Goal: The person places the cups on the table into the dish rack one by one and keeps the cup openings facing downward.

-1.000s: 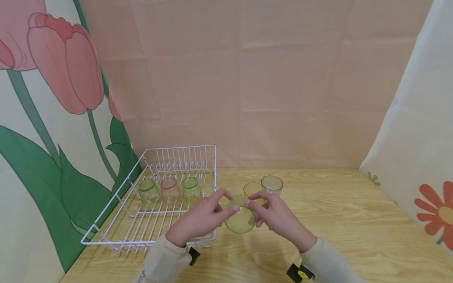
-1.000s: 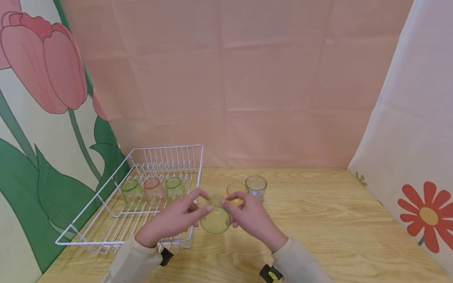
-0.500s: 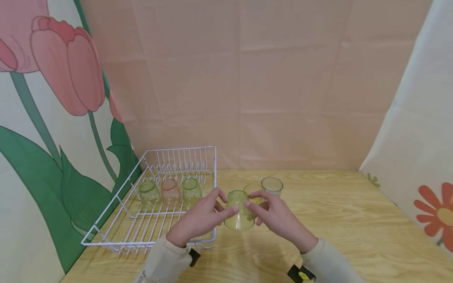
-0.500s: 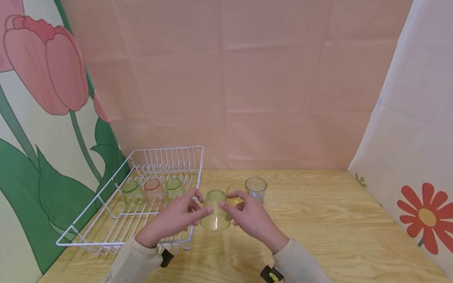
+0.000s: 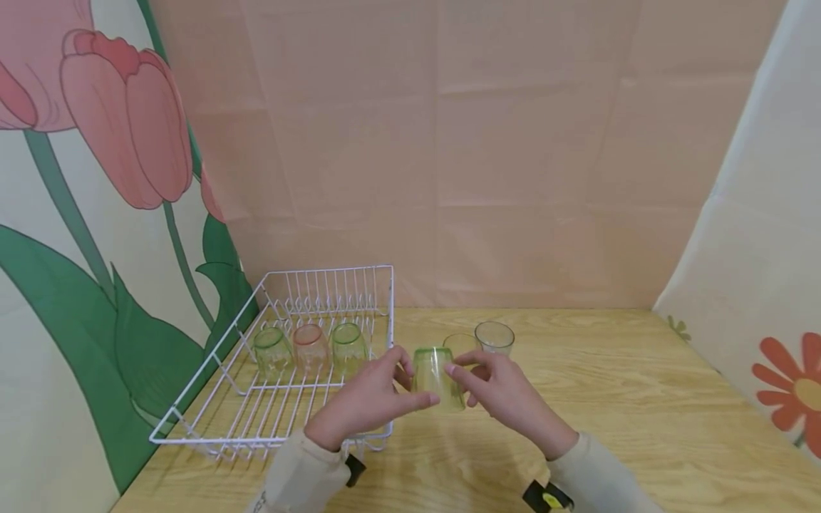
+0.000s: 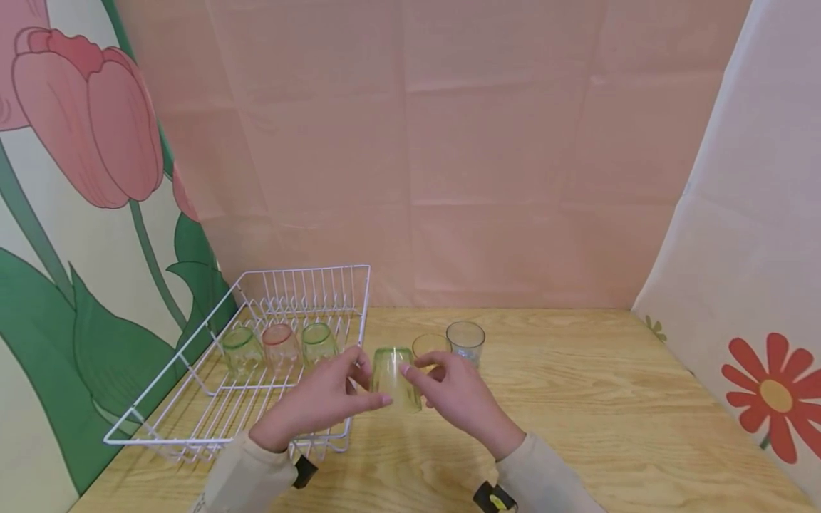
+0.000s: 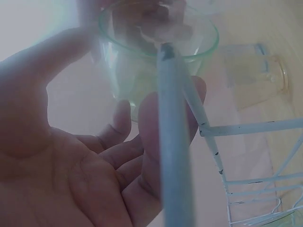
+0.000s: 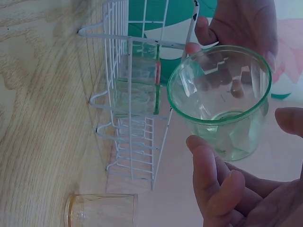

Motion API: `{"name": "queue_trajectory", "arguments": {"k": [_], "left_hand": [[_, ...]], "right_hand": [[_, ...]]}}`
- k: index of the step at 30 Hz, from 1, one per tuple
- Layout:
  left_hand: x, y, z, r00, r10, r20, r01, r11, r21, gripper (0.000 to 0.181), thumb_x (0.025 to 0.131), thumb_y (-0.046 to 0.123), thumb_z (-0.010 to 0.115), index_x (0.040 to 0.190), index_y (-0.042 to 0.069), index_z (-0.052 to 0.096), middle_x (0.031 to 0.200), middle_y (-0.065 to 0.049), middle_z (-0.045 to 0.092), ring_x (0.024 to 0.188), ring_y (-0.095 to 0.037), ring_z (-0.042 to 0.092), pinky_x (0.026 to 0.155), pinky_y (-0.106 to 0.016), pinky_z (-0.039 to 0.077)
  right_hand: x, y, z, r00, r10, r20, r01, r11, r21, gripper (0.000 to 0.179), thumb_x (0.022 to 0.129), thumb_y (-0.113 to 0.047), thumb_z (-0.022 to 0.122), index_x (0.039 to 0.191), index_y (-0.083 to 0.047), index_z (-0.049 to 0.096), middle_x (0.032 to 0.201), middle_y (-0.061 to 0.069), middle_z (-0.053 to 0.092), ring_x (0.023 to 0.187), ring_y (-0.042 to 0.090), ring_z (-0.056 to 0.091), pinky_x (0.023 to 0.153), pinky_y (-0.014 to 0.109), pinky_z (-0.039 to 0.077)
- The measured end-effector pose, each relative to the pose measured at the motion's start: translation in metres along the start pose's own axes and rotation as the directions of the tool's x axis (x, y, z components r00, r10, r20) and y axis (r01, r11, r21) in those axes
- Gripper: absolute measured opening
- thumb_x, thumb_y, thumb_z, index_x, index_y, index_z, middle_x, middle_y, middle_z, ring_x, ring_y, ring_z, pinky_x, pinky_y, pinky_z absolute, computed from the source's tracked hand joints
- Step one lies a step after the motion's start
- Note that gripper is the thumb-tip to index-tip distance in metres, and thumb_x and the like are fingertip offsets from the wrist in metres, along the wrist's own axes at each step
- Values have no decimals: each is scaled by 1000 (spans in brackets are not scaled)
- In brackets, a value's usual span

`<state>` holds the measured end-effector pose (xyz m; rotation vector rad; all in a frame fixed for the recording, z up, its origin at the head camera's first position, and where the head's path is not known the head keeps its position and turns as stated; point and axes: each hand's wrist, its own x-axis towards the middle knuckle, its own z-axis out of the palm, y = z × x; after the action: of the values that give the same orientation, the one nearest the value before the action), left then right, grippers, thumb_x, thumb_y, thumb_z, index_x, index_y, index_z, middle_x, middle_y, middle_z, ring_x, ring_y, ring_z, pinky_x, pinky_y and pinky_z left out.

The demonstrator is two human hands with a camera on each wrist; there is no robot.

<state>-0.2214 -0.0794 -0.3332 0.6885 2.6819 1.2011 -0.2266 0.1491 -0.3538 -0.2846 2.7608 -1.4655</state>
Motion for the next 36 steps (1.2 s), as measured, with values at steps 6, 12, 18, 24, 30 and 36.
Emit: {"name": "queue_trajectory", "arguments": {"k": [6, 12, 18, 24, 30, 36], "left_hand": [[-1, 1, 1, 1000, 2, 15, -2, 1000, -21, 50, 82, 47, 79, 106, 12, 52, 103, -7, 65, 66, -14, 62, 61, -34, 51], [-1, 0, 1, 999, 30, 17, -30, 999, -12, 46, 85, 46, 77, 103, 12, 52, 100, -6, 65, 65, -13, 61, 61, -32, 50], [3, -4, 0, 999, 40, -19, -40, 999, 7, 35, 93, 45, 69, 100, 15, 53, 96, 1, 65, 78, -12, 62, 64, -31, 51], [4, -5, 0, 1000, 12, -29, -12, 1000, -7, 39, 94, 47, 66, 108, 14, 52, 101, -4, 68, 80, -15, 64, 66, -35, 52], [6, -4, -2, 1000, -8, -21, 7, 1000, -16, 52, 95, 49, 65, 126, 10, 52, 102, -5, 70, 80, -15, 66, 71, -39, 54], [7, -5, -1, 1000, -2, -28, 2, 1000, 12, 60, 93, 52, 65, 132, 8, 52, 105, -5, 69, 78, -13, 64, 69, -36, 53]], "right_hand": [[-1, 2, 1, 1000, -30, 10, 30, 999, -13, 55, 94, -50, 65, 119, 0, 67, 82, 0, 73, 65, 19, 64, 60, 34, 51], [-2, 3, 0, 998, -55, 26, 56, 998, -17, 51, 93, -46, 67, 118, -2, 68, 86, 2, 73, 68, 19, 65, 60, 33, 53], [-2, 4, 0, 996, -81, 47, 81, 997, -5, 51, 94, -44, 68, 120, -1, 67, 89, 2, 73, 68, 17, 65, 61, 33, 54], [-2, 5, 1, 996, -75, 53, 76, 997, -6, 52, 94, -45, 68, 122, -1, 65, 88, 2, 73, 68, 17, 65, 61, 35, 52], [-3, 4, 2, 994, -86, 70, 85, 996, 12, 54, 92, -44, 70, 124, -1, 63, 90, 5, 71, 69, 18, 65, 63, 36, 54], [-3, 5, 2, 991, -103, 85, 100, 994, 32, 57, 90, -42, 73, 127, 0, 61, 94, 6, 71, 72, 20, 66, 64, 36, 56]]}}
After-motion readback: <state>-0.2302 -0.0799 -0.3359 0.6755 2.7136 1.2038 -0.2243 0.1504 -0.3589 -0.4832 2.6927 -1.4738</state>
